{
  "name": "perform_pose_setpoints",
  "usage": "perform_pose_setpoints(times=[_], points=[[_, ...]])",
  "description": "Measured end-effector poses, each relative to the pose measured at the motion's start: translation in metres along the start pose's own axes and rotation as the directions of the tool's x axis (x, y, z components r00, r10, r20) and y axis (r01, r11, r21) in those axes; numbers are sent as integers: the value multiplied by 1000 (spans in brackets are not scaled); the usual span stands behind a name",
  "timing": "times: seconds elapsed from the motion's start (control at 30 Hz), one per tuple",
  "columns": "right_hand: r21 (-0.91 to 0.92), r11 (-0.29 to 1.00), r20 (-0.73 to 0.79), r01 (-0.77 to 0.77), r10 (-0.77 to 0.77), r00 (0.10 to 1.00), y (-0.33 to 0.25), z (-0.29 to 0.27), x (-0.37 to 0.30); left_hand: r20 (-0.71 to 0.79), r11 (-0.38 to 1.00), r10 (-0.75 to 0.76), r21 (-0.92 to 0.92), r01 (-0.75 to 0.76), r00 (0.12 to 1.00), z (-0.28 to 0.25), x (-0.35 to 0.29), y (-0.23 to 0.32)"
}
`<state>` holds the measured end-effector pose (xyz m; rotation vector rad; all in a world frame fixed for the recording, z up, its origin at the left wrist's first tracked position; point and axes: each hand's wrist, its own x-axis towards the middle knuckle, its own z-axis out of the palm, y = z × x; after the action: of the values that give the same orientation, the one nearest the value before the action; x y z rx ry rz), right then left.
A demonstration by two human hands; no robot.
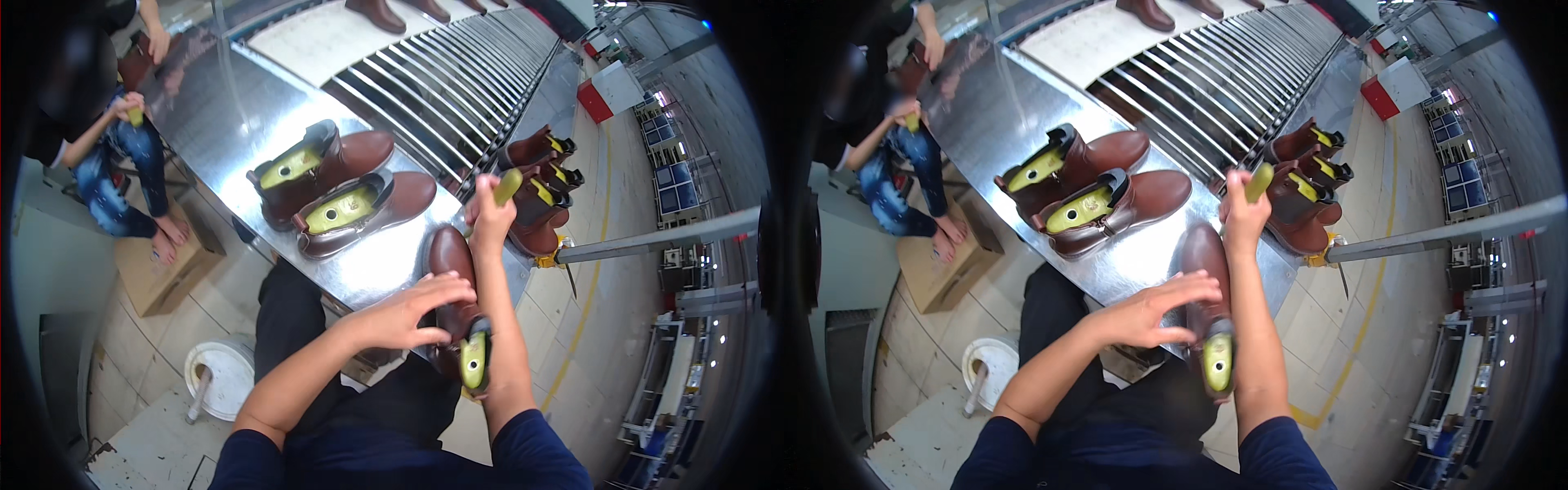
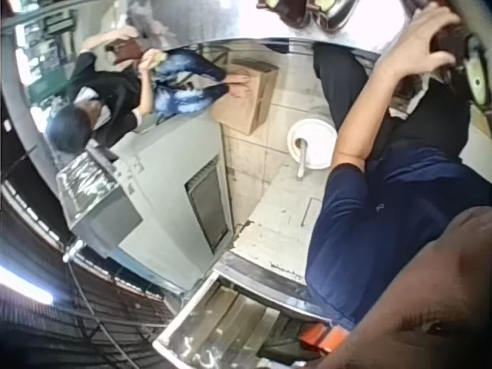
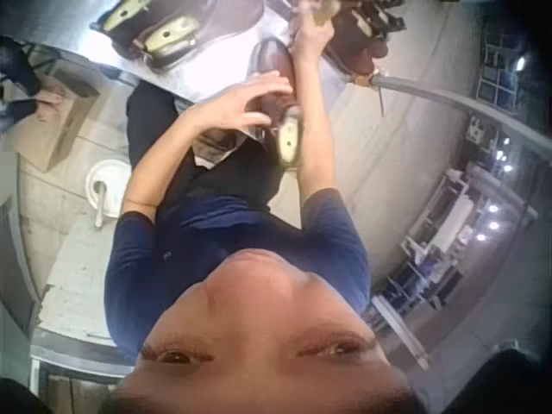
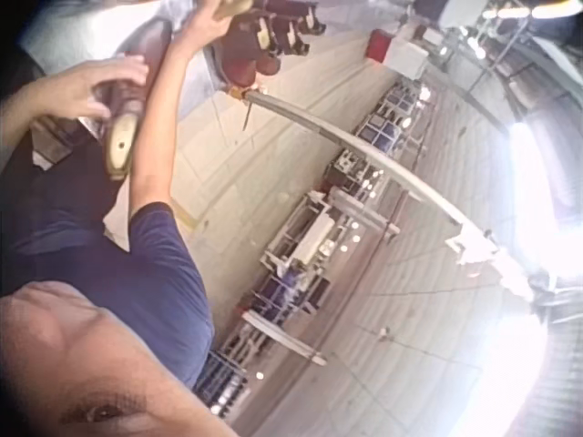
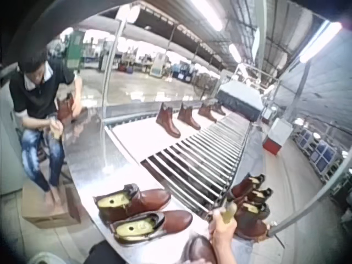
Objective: The person is using a green tool to apply a clear adhesive or sealant along the seams where the shoe upper meets the sole.
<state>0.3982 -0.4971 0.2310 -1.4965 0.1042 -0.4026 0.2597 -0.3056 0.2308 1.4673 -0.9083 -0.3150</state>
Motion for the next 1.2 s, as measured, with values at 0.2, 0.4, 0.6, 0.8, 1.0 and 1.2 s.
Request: perform_pose_setpoints(times=[0.2,0.4,0.6,0.8,1.0,1.2], points=[[285,958,-562,-36,197,803,31,-70,-38,-116,999,-4,35,8,993,70,-46,19],[-266,944,-439,-195,62,896,54,-100,-40,-625,957,-10,220,189,781,157,-31,25],[134,988,-180,-76,99,979,60,-114,-34,-811,953,192,289,94,553,108,-39,21],[72,997,-105,-35,43,994,68,-111,-24,-943,936,-16,103,336,334,62,-62,86],[37,996,-121,-79,83,989,66,-111,-31,-972,887,86,175,426,221,56,-209,274],[11,997,-152,-73,74,986,66,-109,-34,-513,456,788,112,883,-342,153,-331,462]])
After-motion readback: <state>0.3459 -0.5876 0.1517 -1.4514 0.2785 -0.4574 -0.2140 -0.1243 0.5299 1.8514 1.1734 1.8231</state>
